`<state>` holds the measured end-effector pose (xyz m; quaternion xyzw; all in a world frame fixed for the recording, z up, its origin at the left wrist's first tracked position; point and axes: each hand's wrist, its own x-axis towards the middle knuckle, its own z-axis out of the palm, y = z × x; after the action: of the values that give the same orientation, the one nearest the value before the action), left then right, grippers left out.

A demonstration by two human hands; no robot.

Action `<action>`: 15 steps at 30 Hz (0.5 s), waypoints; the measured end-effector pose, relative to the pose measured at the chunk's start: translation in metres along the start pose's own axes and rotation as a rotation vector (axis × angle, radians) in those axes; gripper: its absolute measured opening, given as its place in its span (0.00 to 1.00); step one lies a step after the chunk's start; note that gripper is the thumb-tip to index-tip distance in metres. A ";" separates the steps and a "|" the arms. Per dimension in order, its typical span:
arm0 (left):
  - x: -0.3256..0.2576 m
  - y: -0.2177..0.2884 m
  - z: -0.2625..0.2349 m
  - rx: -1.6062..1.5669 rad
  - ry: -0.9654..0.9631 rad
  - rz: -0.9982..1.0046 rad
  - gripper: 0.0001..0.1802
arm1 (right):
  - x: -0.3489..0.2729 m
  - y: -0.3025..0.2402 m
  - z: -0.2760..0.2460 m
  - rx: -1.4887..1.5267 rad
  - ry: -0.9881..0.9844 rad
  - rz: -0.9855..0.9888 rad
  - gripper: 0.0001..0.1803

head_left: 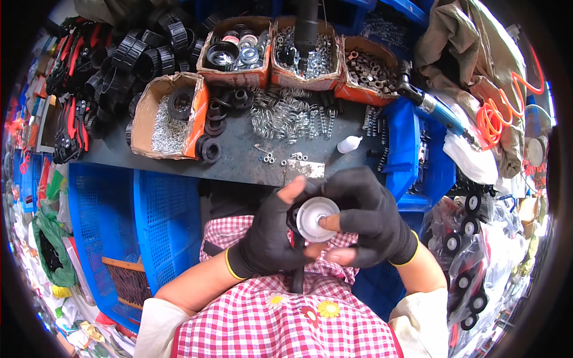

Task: The person assembles caulking guns by attaching handles and piston rods, applying adhesive, fastening components with pneumatic tools, screwing on cylinders, and placing completed guns into plastic bags.

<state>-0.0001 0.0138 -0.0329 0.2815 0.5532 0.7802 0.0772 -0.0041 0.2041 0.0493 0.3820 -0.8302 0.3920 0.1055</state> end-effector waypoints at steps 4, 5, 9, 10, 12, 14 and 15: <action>-0.023 -0.033 -0.009 0.740 -0.203 -0.035 0.48 | -0.012 -0.008 -0.003 0.344 0.097 0.228 0.22; -0.039 -0.057 -0.016 0.691 -0.191 -0.082 0.47 | -0.036 -0.008 -0.018 0.167 0.048 0.270 0.25; -0.051 -0.079 -0.015 0.678 -0.120 -0.053 0.46 | -0.003 -0.026 -0.001 -0.205 0.038 0.297 0.25; -0.047 -0.079 -0.015 0.649 -0.135 -0.103 0.47 | 0.017 -0.022 0.007 -0.176 0.162 0.121 0.22; -0.044 -0.068 -0.013 0.587 -0.173 -0.179 0.46 | 0.010 -0.015 0.010 -0.131 0.069 0.168 0.18; -0.051 -0.072 -0.017 0.570 -0.117 -0.095 0.48 | 0.012 -0.014 0.004 -0.090 0.033 0.135 0.18; -0.053 -0.073 -0.020 0.572 -0.110 -0.101 0.48 | 0.014 -0.014 0.001 -0.071 0.015 0.119 0.18</action>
<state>0.0194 0.0018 -0.1229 0.3057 0.7590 0.5714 0.0632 -0.0037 0.1905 0.0632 0.3250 -0.8639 0.3710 0.1018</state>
